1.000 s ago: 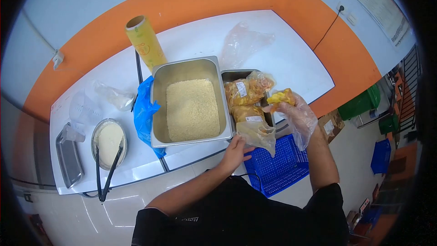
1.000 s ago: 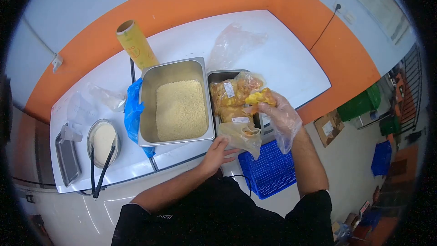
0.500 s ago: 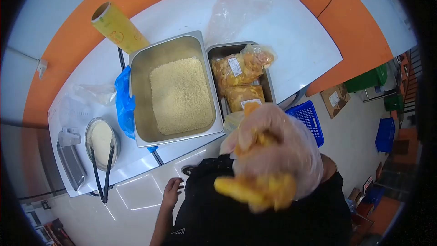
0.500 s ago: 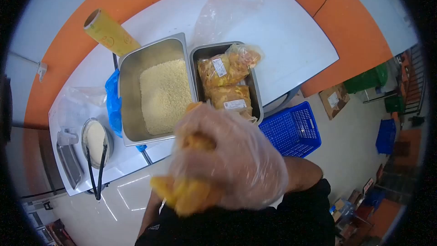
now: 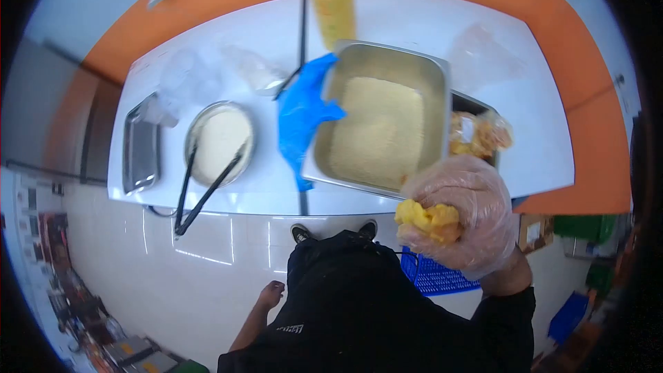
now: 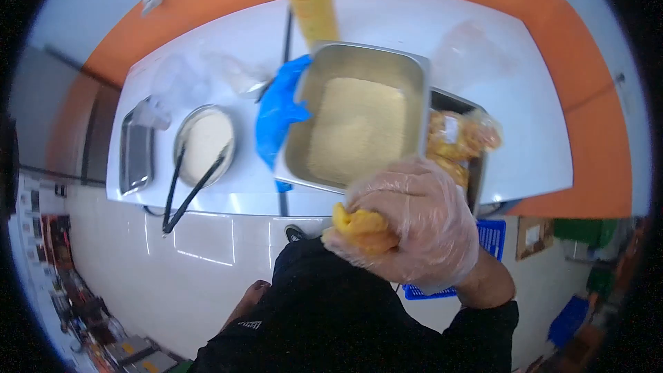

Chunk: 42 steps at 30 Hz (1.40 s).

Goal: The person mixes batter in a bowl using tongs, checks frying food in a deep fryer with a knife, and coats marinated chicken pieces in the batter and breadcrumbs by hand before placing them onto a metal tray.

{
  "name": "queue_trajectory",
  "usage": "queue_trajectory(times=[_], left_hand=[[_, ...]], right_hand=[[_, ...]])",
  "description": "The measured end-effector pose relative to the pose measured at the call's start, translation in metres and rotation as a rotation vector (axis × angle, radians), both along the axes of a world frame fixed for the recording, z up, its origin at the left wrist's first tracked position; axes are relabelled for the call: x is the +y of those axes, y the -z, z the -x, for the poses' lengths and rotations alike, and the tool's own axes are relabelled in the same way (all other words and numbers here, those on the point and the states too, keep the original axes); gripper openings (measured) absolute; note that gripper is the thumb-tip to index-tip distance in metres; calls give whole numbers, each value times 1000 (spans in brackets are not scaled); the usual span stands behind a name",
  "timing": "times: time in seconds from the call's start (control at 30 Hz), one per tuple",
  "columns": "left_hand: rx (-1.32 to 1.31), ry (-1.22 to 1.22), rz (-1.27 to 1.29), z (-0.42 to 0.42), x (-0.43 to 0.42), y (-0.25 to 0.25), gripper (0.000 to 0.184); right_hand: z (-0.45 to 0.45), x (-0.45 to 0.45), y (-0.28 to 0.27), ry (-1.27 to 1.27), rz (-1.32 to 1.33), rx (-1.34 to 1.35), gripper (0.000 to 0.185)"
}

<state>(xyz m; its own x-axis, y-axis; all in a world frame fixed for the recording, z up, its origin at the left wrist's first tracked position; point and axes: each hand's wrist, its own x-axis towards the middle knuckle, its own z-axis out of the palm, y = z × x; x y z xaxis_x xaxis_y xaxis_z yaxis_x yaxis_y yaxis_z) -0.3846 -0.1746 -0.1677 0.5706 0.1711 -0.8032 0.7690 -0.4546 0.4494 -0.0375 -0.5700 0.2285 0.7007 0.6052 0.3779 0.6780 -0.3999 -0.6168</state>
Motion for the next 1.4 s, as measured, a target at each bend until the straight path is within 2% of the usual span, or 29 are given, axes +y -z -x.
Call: queue_trajectory(times=[0.03, 0.13, 0.17, 0.27, 0.3, 0.4, 0.43, 0.47, 0.53, 0.57, 0.67, 0.8, 0.97, 1.07, 1.17, 1.27, 1.37, 1.4], left_hand=[[77, -97, -23, -5, -1, -8, 35], [95, -138, -16, 6, 26, 13, 36], [88, -136, -14, 9, 34, 20, 36], [65, -93, 9, 10, 69, 36, 35], [52, -117, 3, 6, 79, 33, 35], [2, -117, 11, 5, 131, 42, 35], [-158, -52, 108, 25, 160, 76, 36], [-26, -411, 250, 32, 178, 100, 37], [-23, -311, 115, 38, 222, 111, 36], [-13, -300, 61, 39, 241, 107, 36], [-1, -270, -123, 48, 295, 102, 38], [-9, -331, -125, 56, 340, 105, 39], [-5, -307, -70, 45, 351, 112, 37], [-80, -365, 35, 27, 344, 105, 35], [-145, -368, 105, 11, 342, 98, 35], [-193, -364, 155, 0, 347, 94, 32], [-345, -421, 143, -18, 355, 76, 28], [-384, -458, 138, -25, 358, 69, 27]], right_hand=[[-4, 15, 6, -48, -44, 95, 29], [-12, 69, 14, -94, -104, 271, 29], [-13, 87, 8, -58, -85, 582, 29], [-22, 155, 29, -19, -284, 656, 30], [-24, 179, 25, -35, -327, 839, 34], [-37, 251, 36, 139, -362, 994, 36], [-39, 276, 39, 157, -404, 1017, 41], [-44, 298, 49, 114, -447, 1071, 42], [-52, 336, 68, 31, -526, 1189, 45], [-52, 357, 68, 133, -514, 1242, 50], [-62, 397, 90, 8, -749, 1428, 49], [-63, 434, 97, 213, -650, 1335, 55], [-72, 447, 125, 523, -483, 1271, 59], [-76, 456, 137, 567, -427, 1154, 60], [-86, 440, 157, 319, -476, 1275, 49], [-73, 456, 140, 184, -771, 1370, 44], [-67, 459, 130, 98, -832, 1355, 38], [-67, 461, 129, 189, -811, 1344, 36]])
